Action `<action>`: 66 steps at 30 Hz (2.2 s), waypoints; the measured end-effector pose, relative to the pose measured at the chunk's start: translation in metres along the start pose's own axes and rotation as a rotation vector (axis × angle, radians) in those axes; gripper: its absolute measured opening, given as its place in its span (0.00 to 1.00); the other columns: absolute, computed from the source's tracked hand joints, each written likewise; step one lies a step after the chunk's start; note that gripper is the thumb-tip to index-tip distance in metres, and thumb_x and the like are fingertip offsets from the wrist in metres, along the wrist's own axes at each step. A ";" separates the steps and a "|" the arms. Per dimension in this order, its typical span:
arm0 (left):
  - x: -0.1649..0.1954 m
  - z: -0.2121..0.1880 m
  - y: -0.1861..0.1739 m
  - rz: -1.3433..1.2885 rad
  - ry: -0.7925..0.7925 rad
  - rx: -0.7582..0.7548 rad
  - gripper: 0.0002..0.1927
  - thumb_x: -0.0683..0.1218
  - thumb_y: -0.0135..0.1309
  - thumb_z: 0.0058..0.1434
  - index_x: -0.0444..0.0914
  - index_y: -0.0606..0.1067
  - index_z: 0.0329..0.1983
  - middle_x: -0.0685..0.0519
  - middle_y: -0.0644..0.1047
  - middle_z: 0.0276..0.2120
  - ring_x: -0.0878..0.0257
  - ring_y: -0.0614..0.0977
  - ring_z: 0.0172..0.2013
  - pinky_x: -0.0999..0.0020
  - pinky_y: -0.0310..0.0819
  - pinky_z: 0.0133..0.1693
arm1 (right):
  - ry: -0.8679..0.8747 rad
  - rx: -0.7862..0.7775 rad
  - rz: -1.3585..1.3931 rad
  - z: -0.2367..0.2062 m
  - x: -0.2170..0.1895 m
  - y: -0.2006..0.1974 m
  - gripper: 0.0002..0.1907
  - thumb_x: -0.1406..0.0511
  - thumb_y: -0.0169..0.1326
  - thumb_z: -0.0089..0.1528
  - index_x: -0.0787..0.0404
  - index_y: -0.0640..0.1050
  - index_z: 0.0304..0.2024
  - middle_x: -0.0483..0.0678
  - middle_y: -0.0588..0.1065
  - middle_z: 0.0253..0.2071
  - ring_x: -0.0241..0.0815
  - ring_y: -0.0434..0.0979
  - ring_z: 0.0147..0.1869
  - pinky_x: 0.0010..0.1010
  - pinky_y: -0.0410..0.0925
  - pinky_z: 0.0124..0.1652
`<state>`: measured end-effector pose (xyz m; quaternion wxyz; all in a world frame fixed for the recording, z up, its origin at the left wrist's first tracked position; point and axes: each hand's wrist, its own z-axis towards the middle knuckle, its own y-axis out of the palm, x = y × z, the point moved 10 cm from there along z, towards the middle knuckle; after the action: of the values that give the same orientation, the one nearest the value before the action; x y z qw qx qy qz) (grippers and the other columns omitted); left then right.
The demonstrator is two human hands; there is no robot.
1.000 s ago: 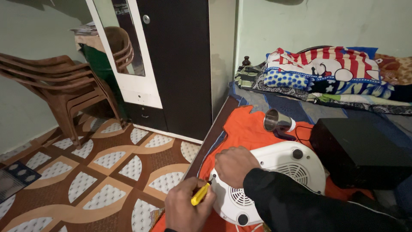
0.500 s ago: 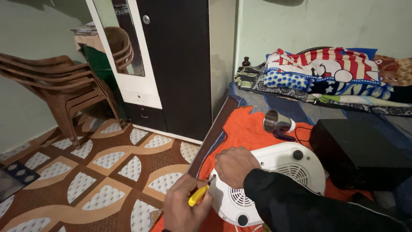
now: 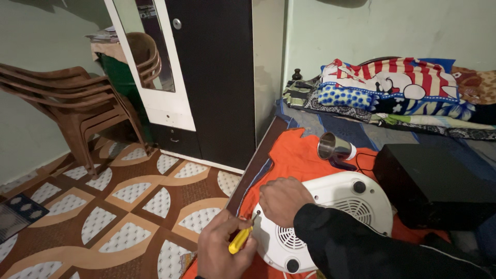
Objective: The person works on a white electric fan lying on a bed, using a yellow-handled screwdriver to unscrew and tighten screws on the fan's housing. They hold the fan steady with one hand while driving screws at different points around the base throughout the clip.
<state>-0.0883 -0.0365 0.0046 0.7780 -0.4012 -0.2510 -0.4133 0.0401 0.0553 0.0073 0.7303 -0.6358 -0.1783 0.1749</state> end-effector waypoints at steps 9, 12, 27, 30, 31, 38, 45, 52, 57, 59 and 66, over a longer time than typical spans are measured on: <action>0.002 0.000 -0.007 0.024 0.009 0.066 0.08 0.40 0.65 0.42 0.31 0.83 0.26 0.46 0.84 0.24 0.59 0.88 0.24 0.63 0.81 0.28 | -0.025 0.056 -0.019 -0.001 -0.002 -0.004 0.15 0.59 0.48 0.63 0.60 0.79 0.28 0.54 0.77 0.27 0.52 0.78 0.37 0.46 0.68 0.43; -0.001 0.001 -0.007 0.050 -0.043 0.052 0.09 0.41 0.66 0.43 0.34 0.83 0.28 0.46 0.84 0.25 0.59 0.88 0.25 0.63 0.81 0.28 | -0.001 0.020 -0.020 0.000 -0.001 -0.001 0.16 0.59 0.47 0.64 0.60 0.78 0.28 0.54 0.77 0.26 0.51 0.78 0.36 0.46 0.68 0.44; 0.009 0.000 -0.006 -0.009 0.075 0.066 0.10 0.39 0.64 0.44 0.32 0.83 0.32 0.45 0.79 0.26 0.54 0.85 0.28 0.60 0.78 0.31 | 0.011 0.018 -0.021 0.000 0.000 -0.002 0.17 0.59 0.47 0.65 0.61 0.79 0.29 0.54 0.78 0.28 0.51 0.79 0.38 0.46 0.68 0.45; 0.018 0.000 -0.010 -0.012 0.138 0.109 0.12 0.38 0.63 0.44 0.32 0.81 0.34 0.47 0.81 0.30 0.56 0.86 0.31 0.62 0.79 0.33 | 0.002 0.043 -0.012 -0.001 -0.001 -0.006 0.16 0.59 0.47 0.65 0.61 0.79 0.29 0.54 0.78 0.28 0.52 0.78 0.38 0.46 0.68 0.45; 0.018 0.000 -0.011 -0.007 0.119 0.127 0.12 0.38 0.63 0.44 0.33 0.80 0.35 0.47 0.81 0.30 0.56 0.87 0.31 0.62 0.80 0.33 | 0.003 0.037 -0.014 -0.001 -0.001 -0.005 0.16 0.59 0.47 0.65 0.61 0.79 0.29 0.54 0.78 0.28 0.52 0.78 0.38 0.46 0.68 0.45; 0.033 -0.003 -0.013 0.100 0.182 0.115 0.12 0.38 0.62 0.43 0.37 0.80 0.33 0.49 0.80 0.31 0.55 0.87 0.31 0.61 0.80 0.32 | 0.005 0.025 -0.007 0.001 -0.001 -0.004 0.15 0.59 0.48 0.63 0.61 0.79 0.28 0.54 0.78 0.27 0.51 0.79 0.37 0.45 0.69 0.45; 0.026 0.001 -0.005 0.153 0.088 0.045 0.10 0.42 0.61 0.45 0.39 0.78 0.31 0.49 0.78 0.29 0.54 0.86 0.28 0.58 0.79 0.30 | -0.041 0.139 0.008 -0.001 -0.004 -0.010 0.14 0.60 0.50 0.61 0.61 0.79 0.26 0.55 0.78 0.28 0.54 0.79 0.38 0.46 0.69 0.43; 0.036 -0.003 0.002 0.216 0.253 0.077 0.10 0.44 0.63 0.54 0.37 0.73 0.34 0.46 0.76 0.29 0.49 0.83 0.29 0.55 0.76 0.28 | -0.015 0.074 0.025 0.000 -0.003 -0.008 0.14 0.60 0.49 0.62 0.61 0.79 0.27 0.55 0.78 0.28 0.53 0.79 0.39 0.46 0.68 0.44; 0.017 0.000 -0.002 0.192 0.110 0.120 0.16 0.45 0.65 0.53 0.38 0.74 0.42 0.49 0.82 0.26 0.55 0.88 0.26 0.60 0.81 0.29 | 0.021 -0.046 -0.006 0.003 0.000 0.002 0.17 0.58 0.47 0.66 0.61 0.78 0.30 0.55 0.78 0.29 0.52 0.79 0.38 0.46 0.68 0.45; 0.017 0.001 -0.001 0.246 0.108 0.129 0.17 0.46 0.66 0.54 0.38 0.74 0.43 0.49 0.83 0.26 0.56 0.88 0.26 0.61 0.81 0.28 | -0.009 0.057 0.012 0.001 -0.001 -0.007 0.15 0.59 0.49 0.64 0.61 0.79 0.29 0.55 0.78 0.29 0.53 0.79 0.38 0.47 0.68 0.44; 0.032 -0.002 0.004 0.355 0.215 0.110 0.13 0.40 0.64 0.51 0.41 0.75 0.38 0.49 0.81 0.29 0.50 0.85 0.32 0.53 0.78 0.32 | -0.017 0.091 0.039 0.001 0.001 -0.006 0.11 0.61 0.54 0.57 0.61 0.80 0.27 0.55 0.78 0.29 0.55 0.79 0.40 0.47 0.69 0.44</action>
<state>-0.0673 -0.0509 0.0248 0.8817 -0.3493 -0.1142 -0.2960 0.0404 0.0561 0.0139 0.7535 -0.6036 -0.1640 0.2024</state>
